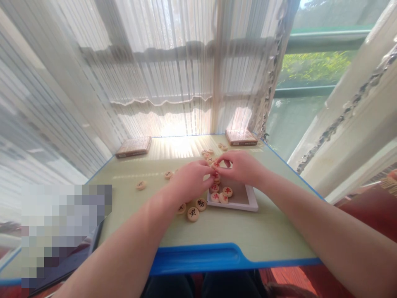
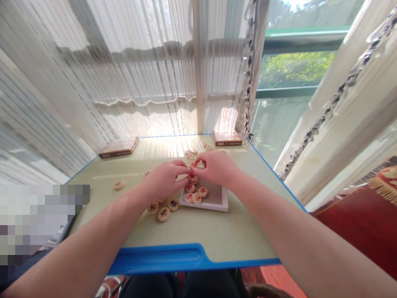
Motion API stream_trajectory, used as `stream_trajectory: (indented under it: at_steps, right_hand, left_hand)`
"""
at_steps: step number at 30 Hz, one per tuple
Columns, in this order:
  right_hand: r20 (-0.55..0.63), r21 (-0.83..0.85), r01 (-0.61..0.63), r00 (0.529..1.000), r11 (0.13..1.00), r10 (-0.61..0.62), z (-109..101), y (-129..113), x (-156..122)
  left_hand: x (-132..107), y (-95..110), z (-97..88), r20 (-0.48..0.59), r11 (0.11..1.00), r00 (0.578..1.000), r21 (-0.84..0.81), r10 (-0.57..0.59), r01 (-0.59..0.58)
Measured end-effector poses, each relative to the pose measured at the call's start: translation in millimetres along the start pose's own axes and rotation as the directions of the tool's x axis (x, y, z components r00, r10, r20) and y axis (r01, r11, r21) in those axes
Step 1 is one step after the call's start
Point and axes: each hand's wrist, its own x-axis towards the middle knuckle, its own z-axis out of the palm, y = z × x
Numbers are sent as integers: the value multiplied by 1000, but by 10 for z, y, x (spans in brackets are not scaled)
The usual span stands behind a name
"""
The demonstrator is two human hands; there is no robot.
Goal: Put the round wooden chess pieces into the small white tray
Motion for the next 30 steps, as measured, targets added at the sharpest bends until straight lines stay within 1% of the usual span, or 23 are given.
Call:
stream_trajectory:
  at_steps: [2,4,7,11,16,18,20,22,26,30]
  right_hand:
    - [5,19,-28,1000,999,28,50,-32,21]
    - [35,36,-56,998,998,54,77,-48,36]
    - [73,57,-77,995,995,73,78,-42,42]
    - [93,84,-99,991,992,92,59,-11,31]
    - [98,102,-88,992,991,78,67,12,32]
    - [94,101,-90,992,991,81,72,27,35]
    - [82,104,-90,993,990,82,61,51,32]
    - [84,107,-76,994,991,67,25,79,21]
    - [172,109,-19,985,994,0,-96,104,-12]
    - [216,139,34,974,990,-64,-146,71,-40]
  left_hand:
    - [1,-4,6,8,1000,1000,23,0,-1]
    - [0,-4,6,8,999,1000,40,6,-7]
    - [-3,6,-1,2,998,1000,57,12,-12]
    - [-1,21,-16,-18,995,1000,98,7,-5]
    - [10,-4,-30,-61,986,996,146,-71,80]
    - [9,-21,-23,-51,986,995,141,-86,93]
    - [4,-32,-14,-17,989,997,123,-74,76]
    - [1,-35,-6,7,993,998,102,-61,60]
    - [4,-34,-12,14,996,999,78,-42,41]
    - [11,-31,-35,26,997,999,78,-28,26]
